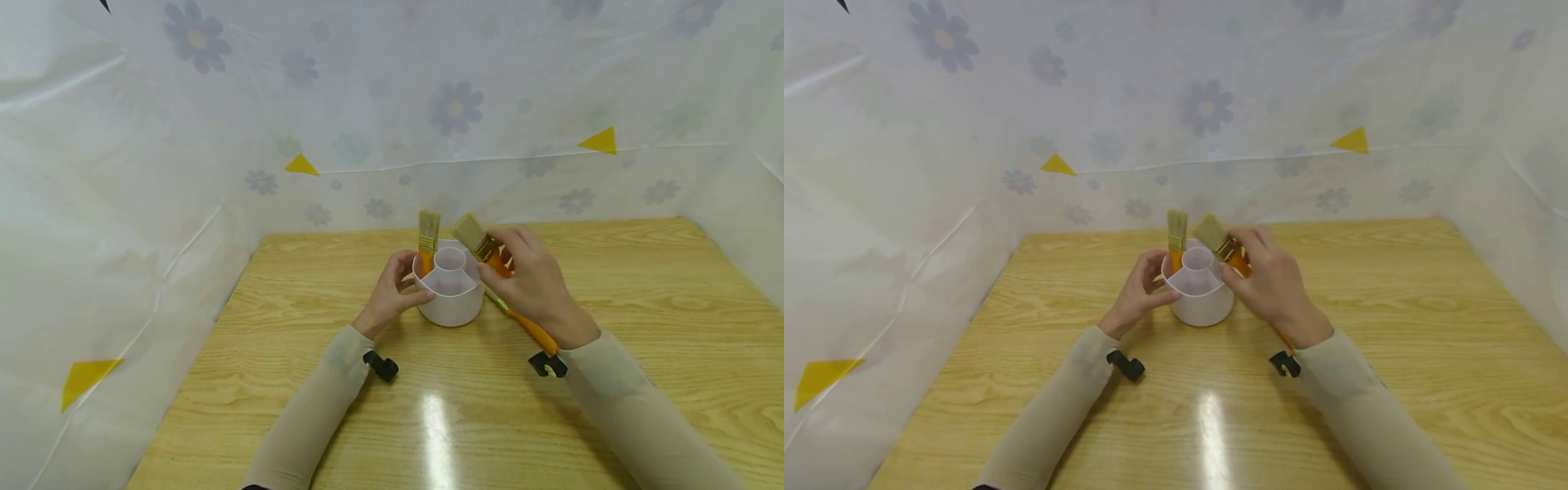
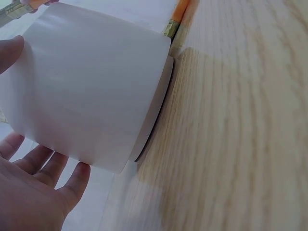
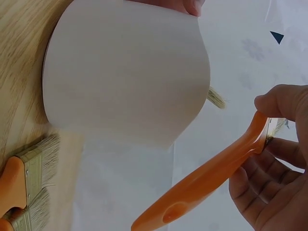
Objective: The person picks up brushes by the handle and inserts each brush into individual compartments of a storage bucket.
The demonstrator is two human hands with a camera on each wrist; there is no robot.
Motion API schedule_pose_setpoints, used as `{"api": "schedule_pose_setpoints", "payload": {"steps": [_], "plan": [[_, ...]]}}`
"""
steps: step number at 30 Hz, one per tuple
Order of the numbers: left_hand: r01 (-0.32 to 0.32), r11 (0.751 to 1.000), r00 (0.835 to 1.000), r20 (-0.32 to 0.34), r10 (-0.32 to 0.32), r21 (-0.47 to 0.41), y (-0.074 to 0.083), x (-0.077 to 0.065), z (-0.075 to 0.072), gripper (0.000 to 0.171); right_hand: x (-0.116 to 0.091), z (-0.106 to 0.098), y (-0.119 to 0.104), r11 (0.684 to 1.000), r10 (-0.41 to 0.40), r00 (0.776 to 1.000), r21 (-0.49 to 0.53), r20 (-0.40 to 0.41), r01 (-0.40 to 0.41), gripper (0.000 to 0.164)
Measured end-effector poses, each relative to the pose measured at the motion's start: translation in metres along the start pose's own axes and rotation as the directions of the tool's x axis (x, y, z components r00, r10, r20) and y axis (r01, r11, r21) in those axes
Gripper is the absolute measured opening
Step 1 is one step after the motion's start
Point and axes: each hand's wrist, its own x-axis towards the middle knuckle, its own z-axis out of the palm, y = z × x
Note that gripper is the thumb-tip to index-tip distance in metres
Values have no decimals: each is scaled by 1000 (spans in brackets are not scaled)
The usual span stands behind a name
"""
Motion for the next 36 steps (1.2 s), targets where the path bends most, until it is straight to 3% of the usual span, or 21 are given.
{"api": "schedule_pose_setpoints", "payload": {"steps": [7,21,27,34,36], "plan": [[0,1000,1000,-14,1,20,-21,5,-2,74,1,0,-2,1000,-2,1000,3,-5,2,48],[-12,999,999,-35,13,35,-25,5,-2,74,5,3,-6,1000,-2,1000,30,-5,2,48],[15,1000,1000,-20,-14,26,-20,5,-2,74,6,5,-9,999,12,1000,44,-4,-12,50],[23,999,1000,16,-23,33,4,0,0,76,7,6,-10,998,14,1000,58,-8,-14,48],[23,999,1000,13,-24,28,1,0,0,76,7,7,-10,998,11,1000,59,-10,-10,48]]}}
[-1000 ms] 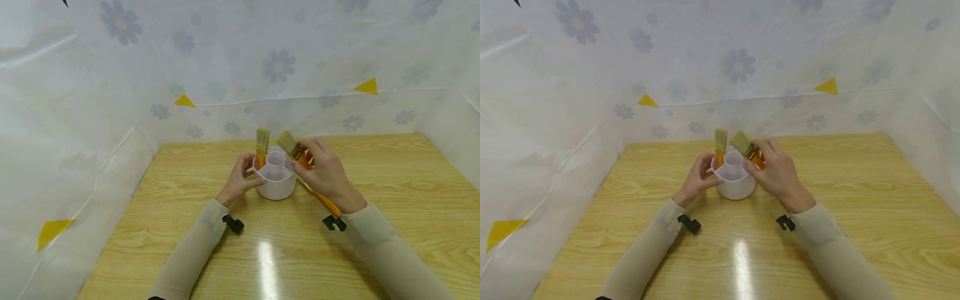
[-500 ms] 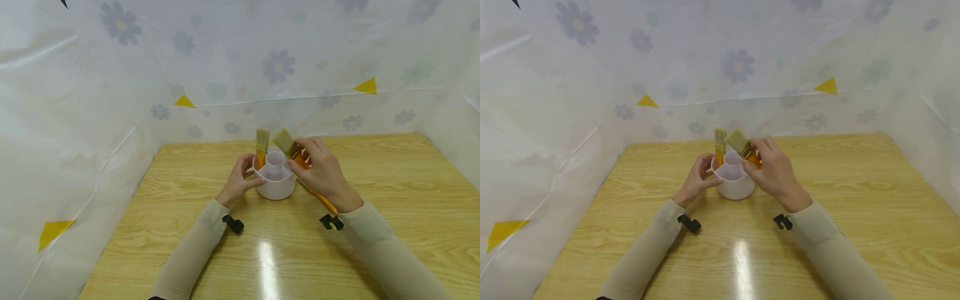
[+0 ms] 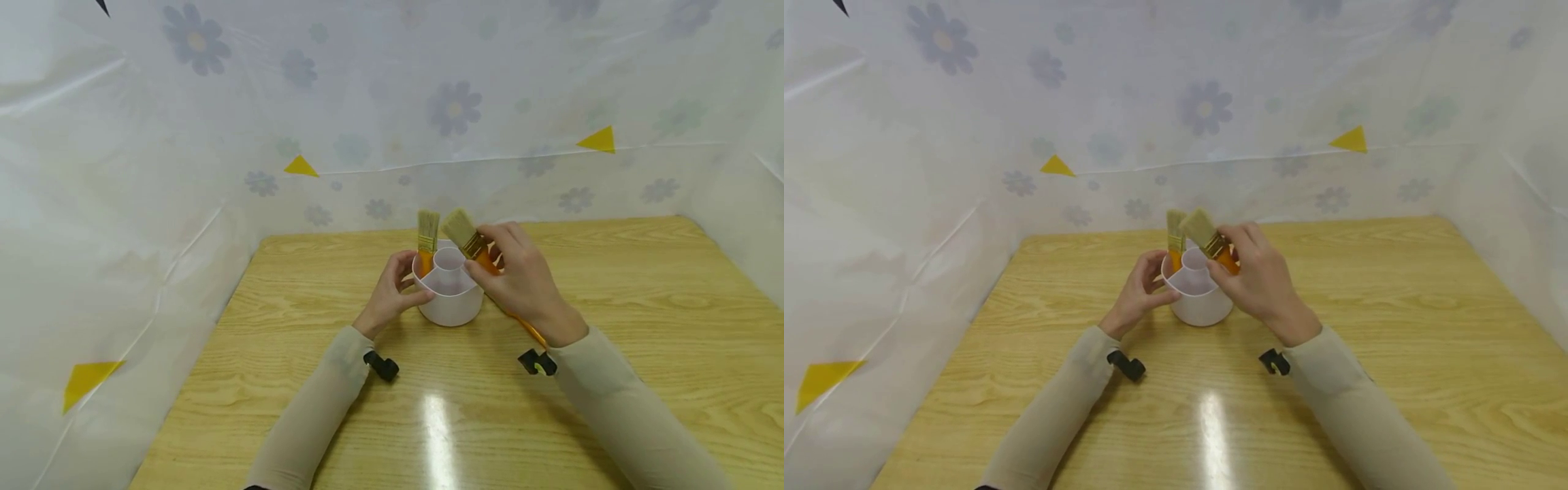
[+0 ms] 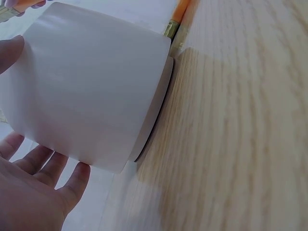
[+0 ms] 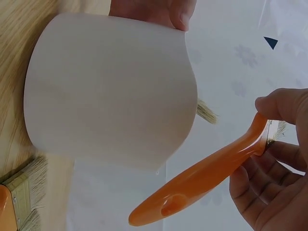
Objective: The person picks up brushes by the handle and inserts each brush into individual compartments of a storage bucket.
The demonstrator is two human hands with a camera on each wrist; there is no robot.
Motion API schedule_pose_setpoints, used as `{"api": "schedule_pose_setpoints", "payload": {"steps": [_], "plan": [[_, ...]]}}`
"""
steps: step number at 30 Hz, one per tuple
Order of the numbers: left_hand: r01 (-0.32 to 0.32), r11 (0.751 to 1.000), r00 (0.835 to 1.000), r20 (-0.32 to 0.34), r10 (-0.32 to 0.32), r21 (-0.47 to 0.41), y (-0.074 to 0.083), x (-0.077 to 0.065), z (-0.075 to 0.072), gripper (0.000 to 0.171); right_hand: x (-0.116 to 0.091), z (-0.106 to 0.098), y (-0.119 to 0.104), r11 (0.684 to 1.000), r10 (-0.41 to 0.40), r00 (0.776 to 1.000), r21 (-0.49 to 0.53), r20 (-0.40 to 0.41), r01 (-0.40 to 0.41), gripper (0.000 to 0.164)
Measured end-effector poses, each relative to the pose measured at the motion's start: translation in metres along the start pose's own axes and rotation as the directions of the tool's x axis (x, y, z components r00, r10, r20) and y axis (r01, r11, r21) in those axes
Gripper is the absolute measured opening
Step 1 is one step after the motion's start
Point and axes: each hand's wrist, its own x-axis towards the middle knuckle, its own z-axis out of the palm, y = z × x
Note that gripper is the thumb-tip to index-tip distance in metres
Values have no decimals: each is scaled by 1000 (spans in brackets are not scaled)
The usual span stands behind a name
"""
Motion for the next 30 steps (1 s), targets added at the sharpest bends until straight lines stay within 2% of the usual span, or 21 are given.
{"api": "schedule_pose_setpoints", "payload": {"steps": [6,13,16,23,30], "plan": [[-14,1000,999,-35,15,12,-22,5,-1,74,1,1,-2,1000,-2,1000,-5,-2,2,47],[-33,999,998,-46,34,13,-27,5,-1,72,5,4,-6,1000,-16,1000,13,-21,16,44],[-30,999,998,-46,31,12,-26,5,-2,72,8,6,-8,1000,-20,999,22,-30,21,44],[3,1000,1000,-12,-3,-1,3,0,1,73,12,7,-13,998,-16,999,62,-42,19,43],[-8,1000,1000,-7,8,-7,3,-1,1,73,14,10,-17,997,-13,999,82,-48,17,43]]}}
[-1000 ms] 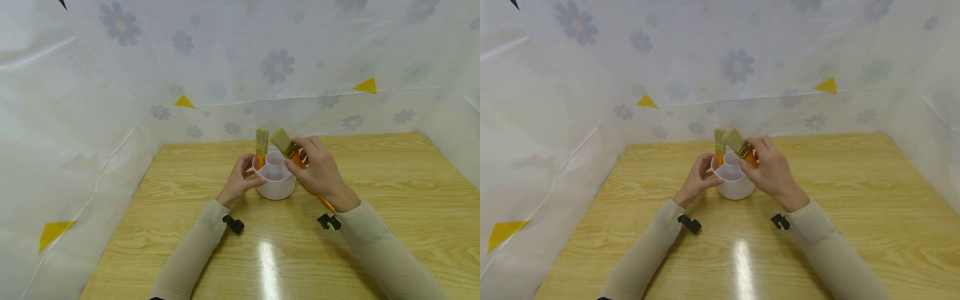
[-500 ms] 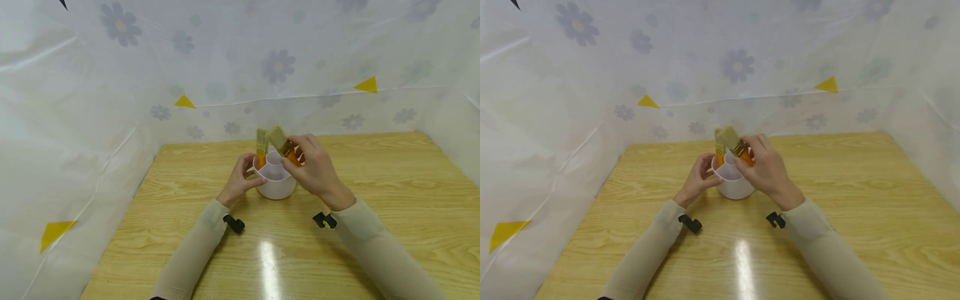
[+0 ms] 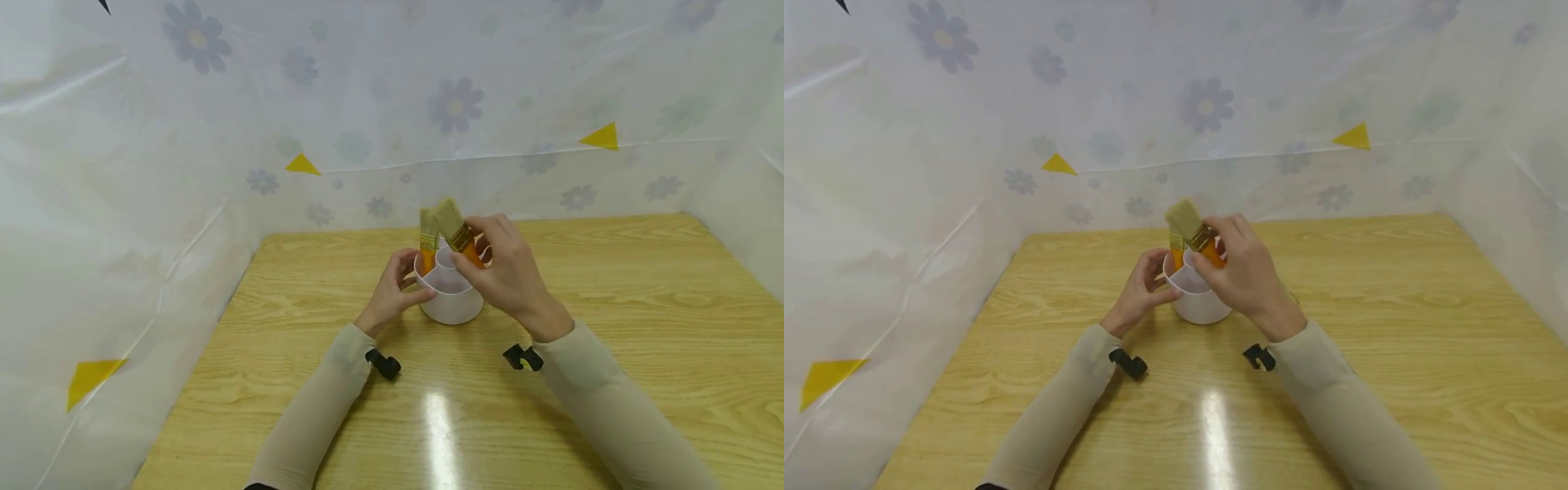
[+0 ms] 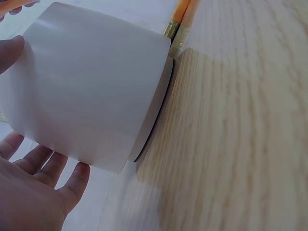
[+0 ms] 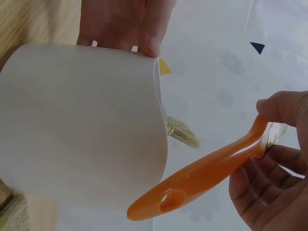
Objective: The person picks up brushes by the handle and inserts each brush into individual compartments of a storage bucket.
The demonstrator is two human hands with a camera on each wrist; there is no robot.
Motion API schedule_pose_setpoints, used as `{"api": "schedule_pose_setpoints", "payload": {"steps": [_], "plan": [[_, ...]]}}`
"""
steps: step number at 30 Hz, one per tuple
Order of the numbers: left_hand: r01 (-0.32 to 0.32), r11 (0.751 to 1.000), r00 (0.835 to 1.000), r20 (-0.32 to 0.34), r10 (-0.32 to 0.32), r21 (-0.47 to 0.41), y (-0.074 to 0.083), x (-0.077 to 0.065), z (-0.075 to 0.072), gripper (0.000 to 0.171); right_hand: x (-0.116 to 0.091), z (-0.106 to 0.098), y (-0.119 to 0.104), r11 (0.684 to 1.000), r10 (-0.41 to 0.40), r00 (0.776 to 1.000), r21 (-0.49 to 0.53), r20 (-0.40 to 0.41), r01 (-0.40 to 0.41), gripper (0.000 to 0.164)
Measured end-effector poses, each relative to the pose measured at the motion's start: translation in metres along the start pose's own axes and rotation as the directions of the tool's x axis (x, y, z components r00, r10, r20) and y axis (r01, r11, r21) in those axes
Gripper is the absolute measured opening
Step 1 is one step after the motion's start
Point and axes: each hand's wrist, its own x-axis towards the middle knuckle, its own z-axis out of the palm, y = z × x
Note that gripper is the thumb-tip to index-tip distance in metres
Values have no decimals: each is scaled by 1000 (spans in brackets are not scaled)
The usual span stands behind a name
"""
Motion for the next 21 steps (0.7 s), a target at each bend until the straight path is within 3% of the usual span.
{"api": "schedule_pose_setpoints", "payload": {"steps": [21], "plan": [[10,1000,1000,7,-10,-8,0,-1,0,74,8,4,-6,999,7,1000,41,-30,-6,47]]}}
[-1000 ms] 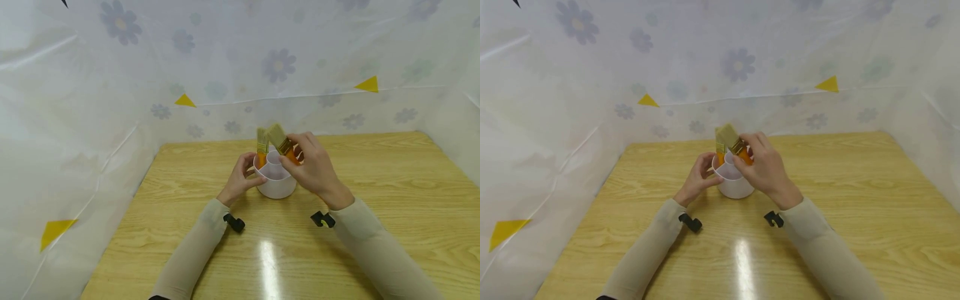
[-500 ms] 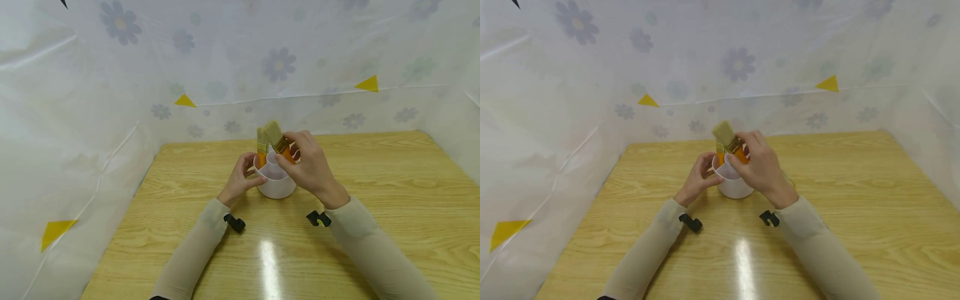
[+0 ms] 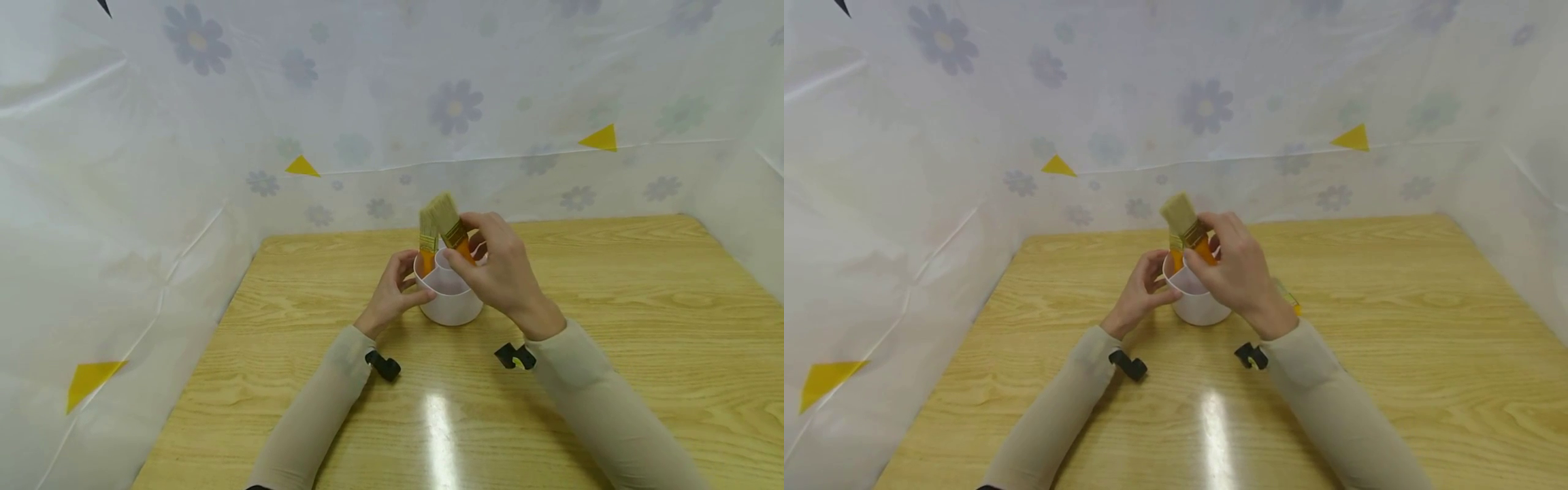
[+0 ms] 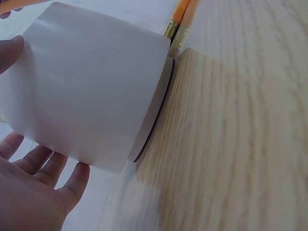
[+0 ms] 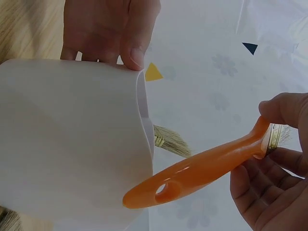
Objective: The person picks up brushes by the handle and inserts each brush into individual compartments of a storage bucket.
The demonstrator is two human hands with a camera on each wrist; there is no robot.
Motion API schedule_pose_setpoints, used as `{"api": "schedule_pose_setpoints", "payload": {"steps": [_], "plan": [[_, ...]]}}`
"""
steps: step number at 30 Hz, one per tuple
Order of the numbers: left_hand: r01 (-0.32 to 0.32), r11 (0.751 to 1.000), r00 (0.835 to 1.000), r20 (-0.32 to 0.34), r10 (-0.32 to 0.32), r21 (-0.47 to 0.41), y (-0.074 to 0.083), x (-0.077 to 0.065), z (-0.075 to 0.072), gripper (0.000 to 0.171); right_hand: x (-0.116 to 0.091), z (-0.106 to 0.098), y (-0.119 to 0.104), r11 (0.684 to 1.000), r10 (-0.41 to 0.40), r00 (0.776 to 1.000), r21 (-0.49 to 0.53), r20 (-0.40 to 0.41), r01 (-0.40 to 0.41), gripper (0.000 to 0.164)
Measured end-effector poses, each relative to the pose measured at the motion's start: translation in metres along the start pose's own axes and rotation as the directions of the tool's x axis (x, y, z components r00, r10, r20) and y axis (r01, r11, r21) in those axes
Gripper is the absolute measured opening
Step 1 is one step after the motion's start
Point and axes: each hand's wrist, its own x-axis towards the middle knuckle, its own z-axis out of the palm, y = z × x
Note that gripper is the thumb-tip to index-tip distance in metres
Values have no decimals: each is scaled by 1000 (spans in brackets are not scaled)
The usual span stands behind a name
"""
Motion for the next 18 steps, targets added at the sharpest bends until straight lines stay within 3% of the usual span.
{"api": "schedule_pose_setpoints", "payload": {"steps": [18], "plan": [[10,1000,1000,-2,-10,1,0,0,0,74,3,1,-3,997,-32,995,65,-93,38,47]]}}
